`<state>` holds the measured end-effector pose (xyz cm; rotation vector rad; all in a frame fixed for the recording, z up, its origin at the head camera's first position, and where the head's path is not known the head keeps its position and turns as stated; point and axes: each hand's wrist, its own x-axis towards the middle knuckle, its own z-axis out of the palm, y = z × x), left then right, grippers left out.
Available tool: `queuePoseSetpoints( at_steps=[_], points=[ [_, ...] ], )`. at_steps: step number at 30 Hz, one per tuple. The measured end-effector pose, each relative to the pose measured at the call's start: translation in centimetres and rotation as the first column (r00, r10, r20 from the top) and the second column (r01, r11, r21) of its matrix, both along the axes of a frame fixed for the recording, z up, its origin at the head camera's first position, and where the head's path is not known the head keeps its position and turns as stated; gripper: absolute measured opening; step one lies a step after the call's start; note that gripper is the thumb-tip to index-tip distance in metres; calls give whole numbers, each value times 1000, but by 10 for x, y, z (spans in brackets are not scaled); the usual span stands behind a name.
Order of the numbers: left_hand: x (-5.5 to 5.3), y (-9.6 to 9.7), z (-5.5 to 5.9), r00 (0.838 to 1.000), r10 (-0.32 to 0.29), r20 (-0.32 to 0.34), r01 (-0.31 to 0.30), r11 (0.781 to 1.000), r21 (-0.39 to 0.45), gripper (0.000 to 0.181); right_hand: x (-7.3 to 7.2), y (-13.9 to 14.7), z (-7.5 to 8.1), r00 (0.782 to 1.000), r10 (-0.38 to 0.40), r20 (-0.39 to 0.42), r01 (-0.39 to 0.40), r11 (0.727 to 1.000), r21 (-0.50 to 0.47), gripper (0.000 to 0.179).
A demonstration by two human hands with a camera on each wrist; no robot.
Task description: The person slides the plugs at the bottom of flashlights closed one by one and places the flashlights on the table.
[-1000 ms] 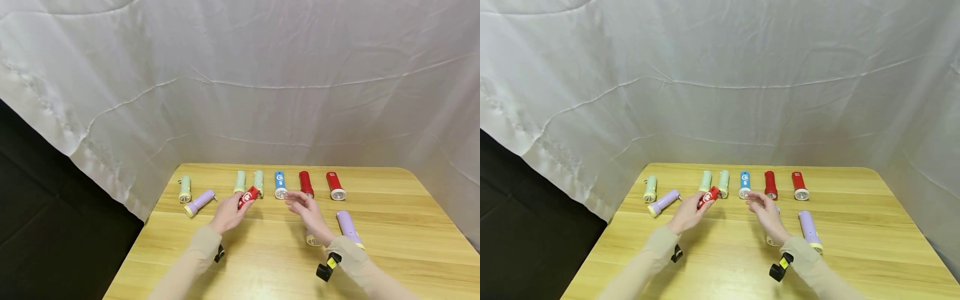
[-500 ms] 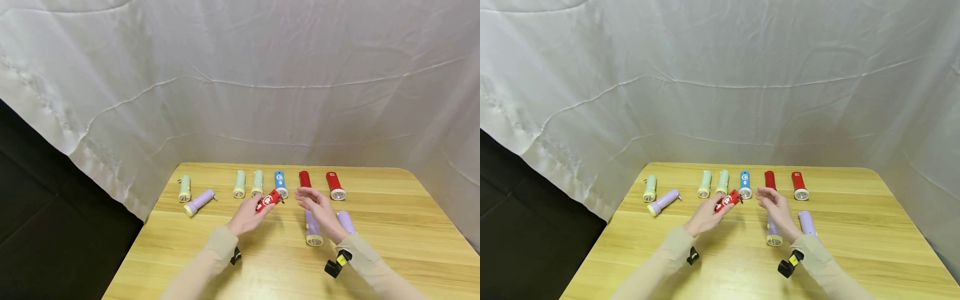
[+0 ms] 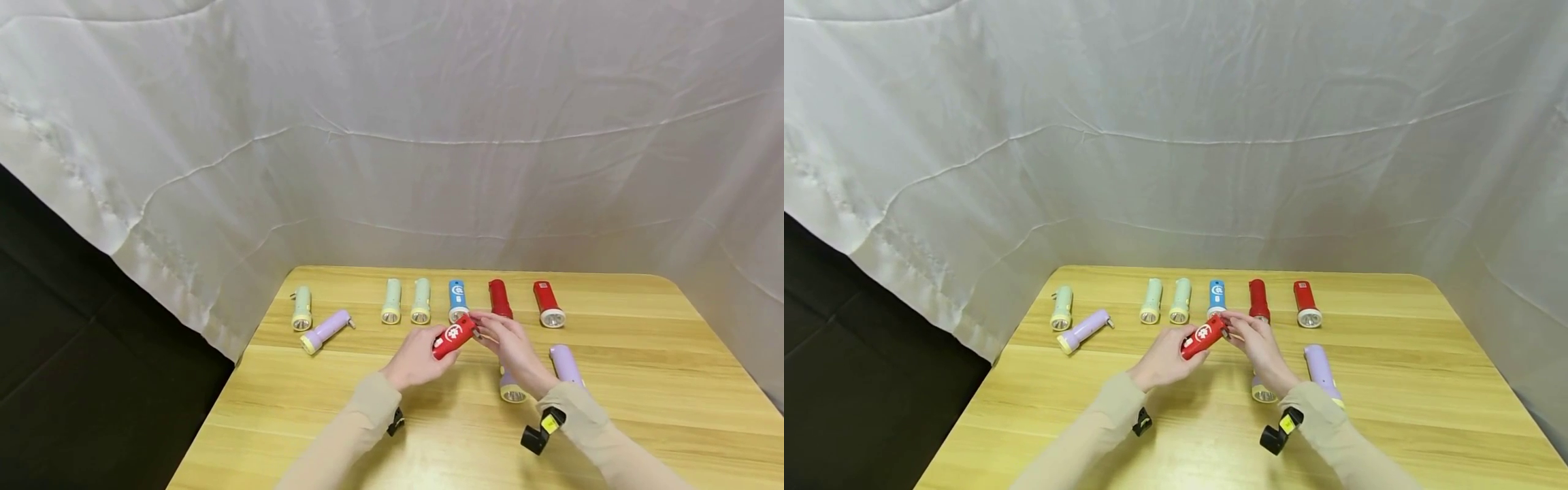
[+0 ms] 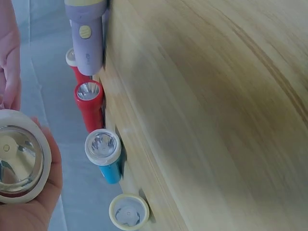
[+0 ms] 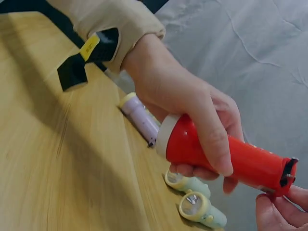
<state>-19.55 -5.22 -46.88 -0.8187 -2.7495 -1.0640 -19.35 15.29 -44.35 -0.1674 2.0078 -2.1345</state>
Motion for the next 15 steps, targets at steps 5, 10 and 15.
queuePoseSetpoints(
  at_steps=[5, 10, 15],
  points=[
    [-1, 0, -1, 1000, -7, 4, 7, 1000, -1, 32, 1, -1, 5, 999, -7, 37, 9, 999, -51, 49],
    [-2, -2, -5, 1000, 3, 8, -3, 1000, -12, 38, 1, -3, 7, 997, -6, 72, 14, 994, -105, 51],
    [-2, -3, -9, 1000, 0, 16, 0, 1000, -9, 42, 1, -5, 6, 993, 9, 115, 11, 985, -170, 53]
  ],
)
